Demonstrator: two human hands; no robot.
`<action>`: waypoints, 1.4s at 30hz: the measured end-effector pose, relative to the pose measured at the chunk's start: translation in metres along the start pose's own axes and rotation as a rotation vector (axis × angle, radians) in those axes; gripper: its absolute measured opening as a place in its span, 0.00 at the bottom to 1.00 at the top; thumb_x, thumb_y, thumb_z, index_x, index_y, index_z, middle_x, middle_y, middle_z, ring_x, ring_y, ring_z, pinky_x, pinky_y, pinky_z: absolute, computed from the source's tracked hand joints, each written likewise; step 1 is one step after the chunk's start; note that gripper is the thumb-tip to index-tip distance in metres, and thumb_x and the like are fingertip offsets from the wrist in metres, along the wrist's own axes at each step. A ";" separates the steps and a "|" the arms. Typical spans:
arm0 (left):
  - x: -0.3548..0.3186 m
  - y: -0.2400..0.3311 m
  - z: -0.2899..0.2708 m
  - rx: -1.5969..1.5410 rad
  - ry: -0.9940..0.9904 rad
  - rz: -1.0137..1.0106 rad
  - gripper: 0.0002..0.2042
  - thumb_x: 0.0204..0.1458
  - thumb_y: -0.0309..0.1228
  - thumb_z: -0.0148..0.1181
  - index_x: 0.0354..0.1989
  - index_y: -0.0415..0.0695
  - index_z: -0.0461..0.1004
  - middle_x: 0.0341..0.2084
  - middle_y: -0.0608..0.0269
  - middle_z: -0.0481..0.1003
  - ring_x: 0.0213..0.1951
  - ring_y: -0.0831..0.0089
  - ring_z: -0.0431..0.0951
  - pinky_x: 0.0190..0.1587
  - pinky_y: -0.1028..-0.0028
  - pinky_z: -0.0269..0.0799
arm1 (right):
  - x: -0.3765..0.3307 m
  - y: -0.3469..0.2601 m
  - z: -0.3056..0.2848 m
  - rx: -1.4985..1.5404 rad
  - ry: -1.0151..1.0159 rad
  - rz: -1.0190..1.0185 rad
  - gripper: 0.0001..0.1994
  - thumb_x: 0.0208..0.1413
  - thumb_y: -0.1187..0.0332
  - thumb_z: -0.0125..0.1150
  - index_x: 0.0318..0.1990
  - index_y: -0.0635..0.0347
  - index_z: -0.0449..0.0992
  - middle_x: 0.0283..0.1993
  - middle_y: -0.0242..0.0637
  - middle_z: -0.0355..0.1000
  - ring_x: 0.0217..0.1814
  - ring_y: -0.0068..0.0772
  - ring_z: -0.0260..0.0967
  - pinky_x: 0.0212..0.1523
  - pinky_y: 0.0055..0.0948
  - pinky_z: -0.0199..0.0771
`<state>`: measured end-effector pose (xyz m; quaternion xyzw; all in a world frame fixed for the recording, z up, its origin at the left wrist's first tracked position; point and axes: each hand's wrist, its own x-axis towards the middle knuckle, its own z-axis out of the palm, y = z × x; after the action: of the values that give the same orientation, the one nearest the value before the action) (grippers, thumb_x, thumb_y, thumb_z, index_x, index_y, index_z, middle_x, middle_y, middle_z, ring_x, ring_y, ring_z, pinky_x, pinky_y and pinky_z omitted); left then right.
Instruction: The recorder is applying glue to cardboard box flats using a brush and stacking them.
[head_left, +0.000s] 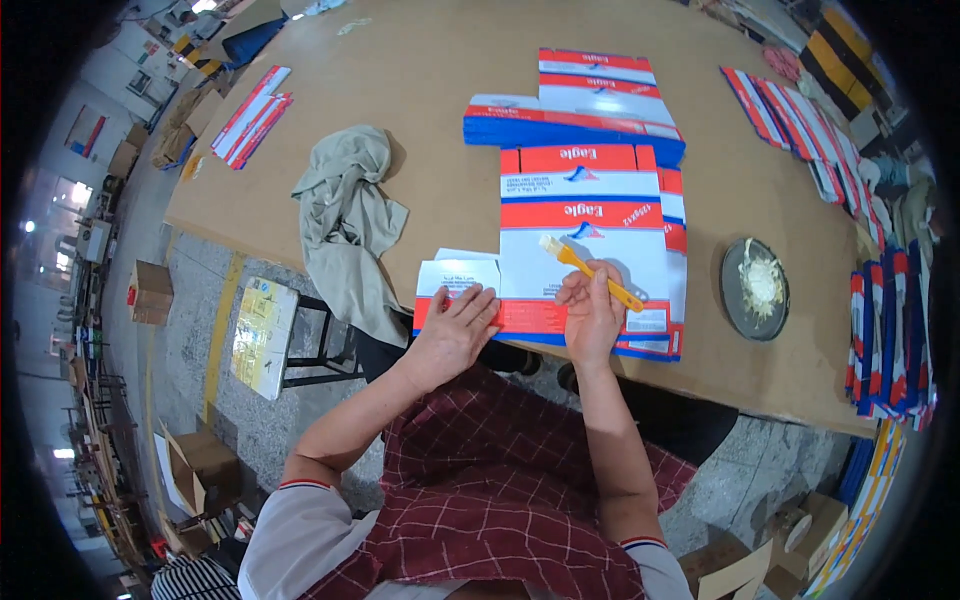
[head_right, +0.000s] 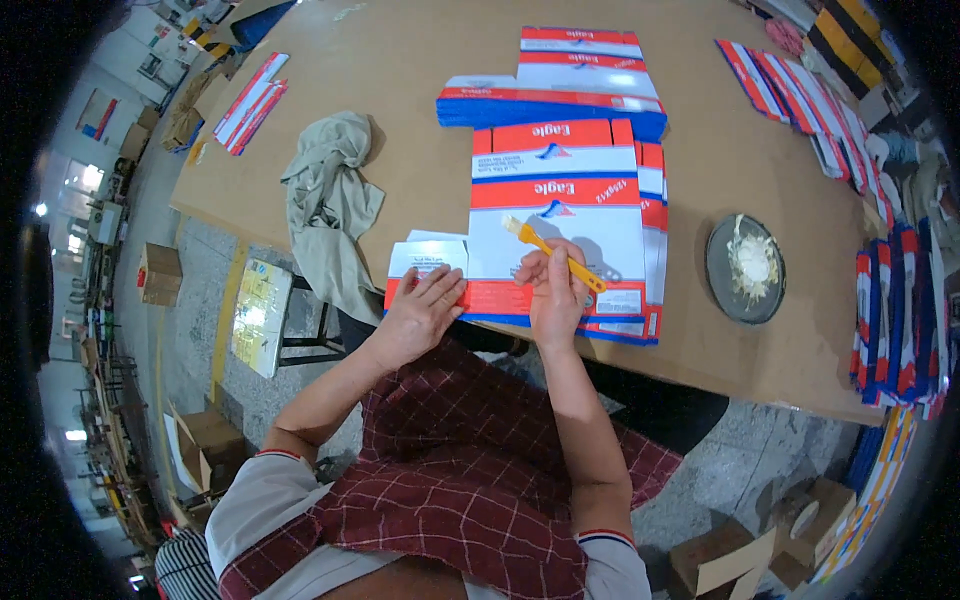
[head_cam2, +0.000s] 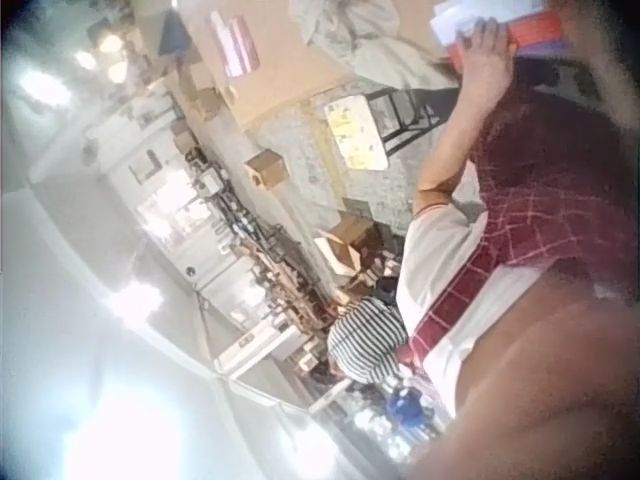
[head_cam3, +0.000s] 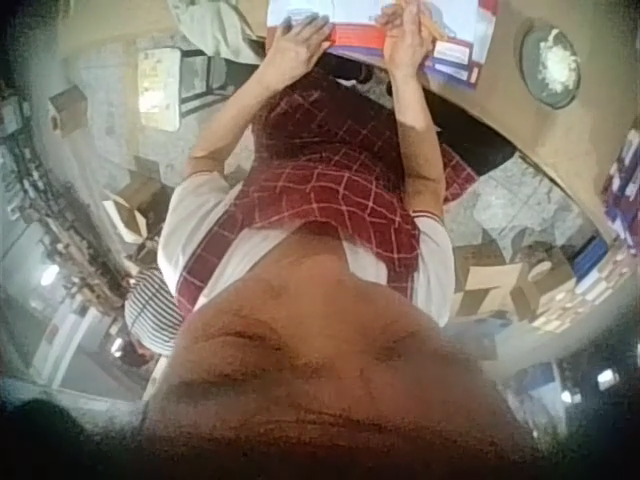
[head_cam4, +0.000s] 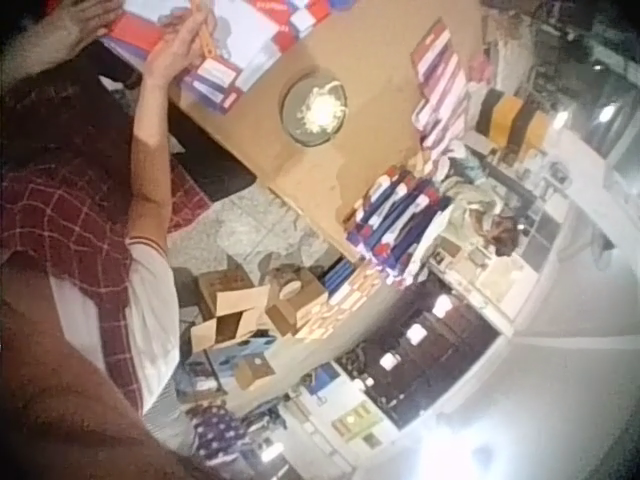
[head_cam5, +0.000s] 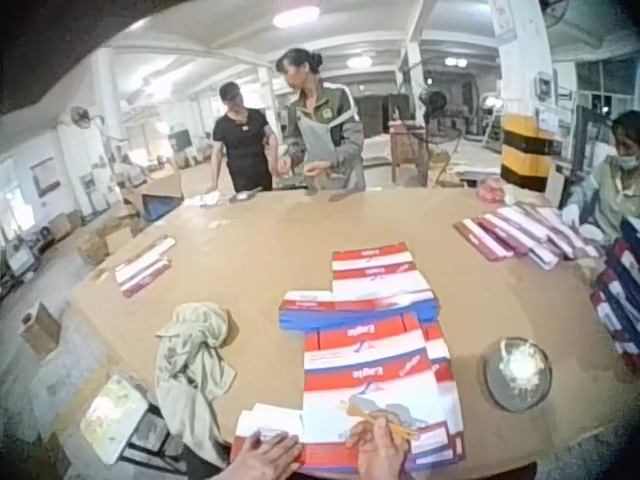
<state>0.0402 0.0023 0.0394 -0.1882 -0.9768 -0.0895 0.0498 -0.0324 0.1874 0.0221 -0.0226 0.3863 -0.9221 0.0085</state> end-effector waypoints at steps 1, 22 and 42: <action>0.000 -0.002 -0.004 0.010 -0.033 0.004 0.18 0.52 0.35 0.51 0.50 0.41 0.66 0.53 0.57 0.64 0.57 0.62 0.61 0.56 0.55 0.52 | 0.000 0.001 0.001 0.040 0.037 0.021 0.10 0.61 0.63 0.43 0.41 0.59 0.64 0.26 0.35 0.67 0.27 0.23 0.64 0.27 0.22 0.66; 0.015 -0.063 -0.095 -0.580 0.708 -0.442 0.06 0.48 0.25 0.54 0.33 0.37 0.68 0.20 0.52 0.71 0.25 0.72 0.72 0.30 0.71 0.68 | 0.006 -0.002 -0.013 0.252 0.078 0.032 0.11 0.58 0.58 0.49 0.42 0.53 0.66 0.31 0.33 0.70 0.30 0.20 0.64 0.30 0.19 0.63; 0.010 0.029 0.011 -0.233 0.179 -0.302 0.12 0.35 0.26 0.57 0.32 0.47 0.75 0.32 0.67 0.70 0.41 0.68 0.69 0.39 0.62 0.60 | -0.005 0.006 -0.019 0.231 0.119 -0.037 0.11 0.60 0.60 0.44 0.44 0.56 0.63 0.34 0.38 0.70 0.26 0.25 0.66 0.29 0.23 0.69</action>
<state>0.0414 0.0341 0.0340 -0.0355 -0.9686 -0.2245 0.1004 -0.0286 0.1962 0.0043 0.0263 0.2771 -0.9600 -0.0288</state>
